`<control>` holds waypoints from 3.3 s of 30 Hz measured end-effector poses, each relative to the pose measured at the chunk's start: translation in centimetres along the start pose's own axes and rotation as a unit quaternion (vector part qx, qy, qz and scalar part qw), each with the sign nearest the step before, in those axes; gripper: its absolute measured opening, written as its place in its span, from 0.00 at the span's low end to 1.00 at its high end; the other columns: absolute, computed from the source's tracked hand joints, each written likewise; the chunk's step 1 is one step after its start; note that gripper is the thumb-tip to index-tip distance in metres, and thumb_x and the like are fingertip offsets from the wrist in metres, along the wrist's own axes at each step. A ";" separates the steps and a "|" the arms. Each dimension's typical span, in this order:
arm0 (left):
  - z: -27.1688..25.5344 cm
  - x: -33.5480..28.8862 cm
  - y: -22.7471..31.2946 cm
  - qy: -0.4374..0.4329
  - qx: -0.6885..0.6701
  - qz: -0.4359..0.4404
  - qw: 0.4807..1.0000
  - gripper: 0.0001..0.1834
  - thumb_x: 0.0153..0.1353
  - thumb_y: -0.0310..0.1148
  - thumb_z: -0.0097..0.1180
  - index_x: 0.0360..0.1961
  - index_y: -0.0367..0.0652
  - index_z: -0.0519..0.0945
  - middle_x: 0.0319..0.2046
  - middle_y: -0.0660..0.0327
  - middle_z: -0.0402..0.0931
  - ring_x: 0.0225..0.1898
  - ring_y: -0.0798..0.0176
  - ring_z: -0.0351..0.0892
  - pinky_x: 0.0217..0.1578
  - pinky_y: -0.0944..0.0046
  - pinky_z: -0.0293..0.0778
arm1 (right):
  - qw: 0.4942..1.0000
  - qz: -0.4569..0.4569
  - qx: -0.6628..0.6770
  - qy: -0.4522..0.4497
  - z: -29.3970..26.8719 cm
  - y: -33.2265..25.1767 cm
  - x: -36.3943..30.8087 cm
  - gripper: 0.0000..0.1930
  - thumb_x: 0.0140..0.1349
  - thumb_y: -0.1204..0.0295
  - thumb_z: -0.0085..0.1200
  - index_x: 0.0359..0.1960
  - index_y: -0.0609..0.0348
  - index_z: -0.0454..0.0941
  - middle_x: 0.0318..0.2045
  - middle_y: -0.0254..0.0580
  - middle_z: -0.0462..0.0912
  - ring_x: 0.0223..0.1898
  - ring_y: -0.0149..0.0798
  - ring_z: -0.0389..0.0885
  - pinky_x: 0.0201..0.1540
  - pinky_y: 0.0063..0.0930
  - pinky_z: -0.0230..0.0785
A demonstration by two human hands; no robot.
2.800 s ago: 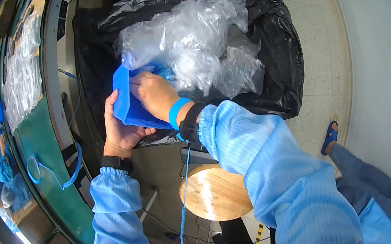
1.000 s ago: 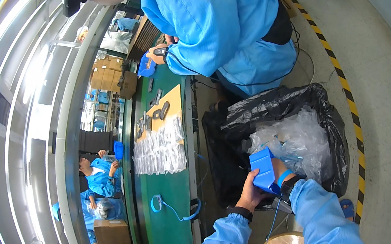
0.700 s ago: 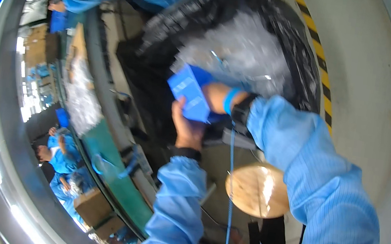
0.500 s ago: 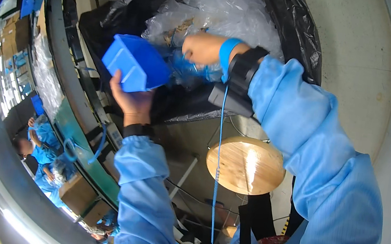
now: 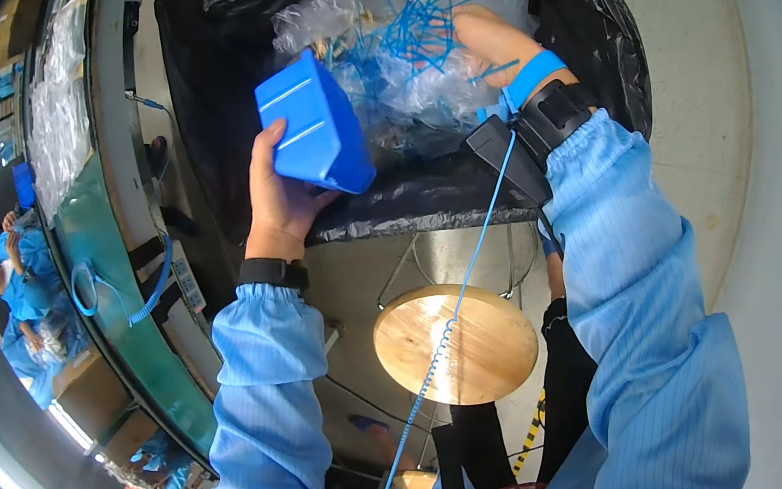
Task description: Assembling small plastic components at a factory assembly line workstation and sorting them into trays.
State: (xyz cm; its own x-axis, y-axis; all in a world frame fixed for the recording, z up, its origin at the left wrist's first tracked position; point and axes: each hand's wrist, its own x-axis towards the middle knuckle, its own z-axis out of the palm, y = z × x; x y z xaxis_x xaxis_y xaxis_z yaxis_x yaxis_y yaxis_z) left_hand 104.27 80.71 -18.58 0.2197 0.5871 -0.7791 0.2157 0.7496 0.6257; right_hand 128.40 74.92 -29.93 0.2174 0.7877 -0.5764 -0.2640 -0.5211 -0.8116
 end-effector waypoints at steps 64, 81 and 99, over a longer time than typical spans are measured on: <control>-0.3 1.4 1.8 -0.055 -0.099 -0.017 0.993 0.42 0.46 0.64 0.48 0.59 0.50 0.60 0.56 0.54 0.61 0.55 0.48 0.60 0.50 0.42 0.60 | 0.980 -0.200 0.011 0.021 13.0 -2.6 -0.4 0.14 0.62 0.65 0.45 0.39 0.66 0.70 0.35 0.55 0.77 0.39 0.51 0.75 0.43 0.36 0.65; -2.0 2.4 0.9 0.007 -0.034 0.135 0.990 0.33 0.50 0.52 0.52 0.53 0.43 0.65 0.46 0.58 0.70 0.48 0.57 0.70 0.48 0.53 0.65 | 0.866 -0.227 -0.353 -0.274 11.5 -2.5 -1.2 0.17 0.56 0.62 0.46 0.38 0.63 0.76 0.37 0.57 0.78 0.40 0.53 0.77 0.41 0.40 0.67; -11.0 0.7 2.6 -0.092 -0.275 0.122 0.949 0.45 0.46 0.63 0.51 0.61 0.47 0.60 0.61 0.52 0.57 0.61 0.41 0.54 0.56 0.30 0.50 | 0.912 -0.325 -0.249 0.034 0.2 -8.8 -4.6 0.08 0.53 0.75 0.48 0.31 0.65 0.77 0.30 0.51 0.79 0.32 0.41 0.79 0.36 0.28 0.70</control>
State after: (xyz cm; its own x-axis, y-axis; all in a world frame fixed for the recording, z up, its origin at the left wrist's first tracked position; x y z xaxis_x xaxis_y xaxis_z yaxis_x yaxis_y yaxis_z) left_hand 94.50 86.46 -17.96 0.3723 0.7385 -0.5622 -0.3807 0.6739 0.6331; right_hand 129.54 75.91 -20.11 0.2376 0.9701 0.0503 0.3963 -0.0495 -0.9168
